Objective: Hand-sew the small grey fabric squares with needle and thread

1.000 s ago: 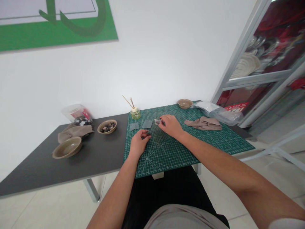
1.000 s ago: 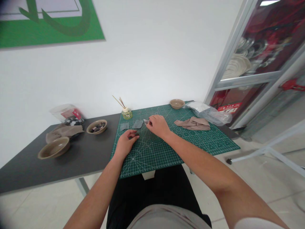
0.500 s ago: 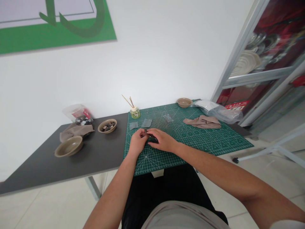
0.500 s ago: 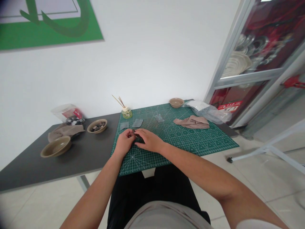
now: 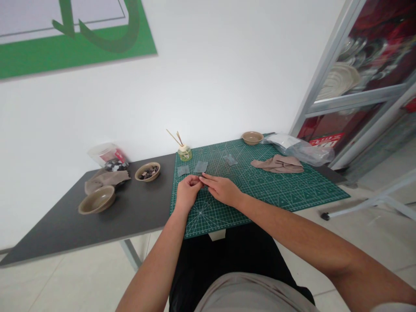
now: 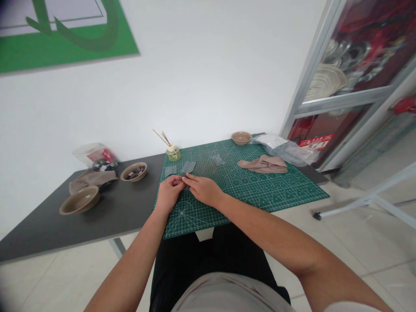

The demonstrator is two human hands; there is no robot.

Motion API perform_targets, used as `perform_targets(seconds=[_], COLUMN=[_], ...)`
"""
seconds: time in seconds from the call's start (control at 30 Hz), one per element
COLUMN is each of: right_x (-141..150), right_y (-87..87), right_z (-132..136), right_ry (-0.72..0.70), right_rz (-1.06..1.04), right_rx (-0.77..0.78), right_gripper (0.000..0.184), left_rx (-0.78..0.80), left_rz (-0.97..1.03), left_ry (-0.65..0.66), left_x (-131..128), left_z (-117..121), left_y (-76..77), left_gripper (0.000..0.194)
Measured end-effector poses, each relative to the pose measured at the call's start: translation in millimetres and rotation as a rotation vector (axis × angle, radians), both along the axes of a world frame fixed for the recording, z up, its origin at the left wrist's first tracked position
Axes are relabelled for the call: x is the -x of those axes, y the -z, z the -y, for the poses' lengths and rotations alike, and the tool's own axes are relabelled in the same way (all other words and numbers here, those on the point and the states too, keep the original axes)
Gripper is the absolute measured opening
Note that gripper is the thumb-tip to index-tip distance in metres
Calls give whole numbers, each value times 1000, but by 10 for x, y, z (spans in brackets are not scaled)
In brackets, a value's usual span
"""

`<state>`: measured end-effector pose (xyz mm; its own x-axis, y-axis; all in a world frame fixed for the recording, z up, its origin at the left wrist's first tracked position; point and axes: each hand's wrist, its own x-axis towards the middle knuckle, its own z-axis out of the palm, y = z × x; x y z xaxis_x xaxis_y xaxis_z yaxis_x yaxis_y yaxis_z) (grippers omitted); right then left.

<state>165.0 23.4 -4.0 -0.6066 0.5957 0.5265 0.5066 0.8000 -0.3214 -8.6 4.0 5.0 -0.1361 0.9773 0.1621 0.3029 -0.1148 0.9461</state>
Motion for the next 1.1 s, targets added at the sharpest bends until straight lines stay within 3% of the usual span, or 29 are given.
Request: perform_targets(seconds=[0.3, 1.1], right_x=[26, 12], right_y=[25, 5], right_z=[-33, 11], right_ry=[-46, 48], right_rz=[23, 49], right_rx=[-69, 17], right_gripper=[48, 53], left_rx=[-21, -19], left_rz=[-29, -18], left_ry=[-46, -71], left_x=[11, -13], left_z=[-7, 27], left_y=[33, 5], left_gripper=[14, 21])
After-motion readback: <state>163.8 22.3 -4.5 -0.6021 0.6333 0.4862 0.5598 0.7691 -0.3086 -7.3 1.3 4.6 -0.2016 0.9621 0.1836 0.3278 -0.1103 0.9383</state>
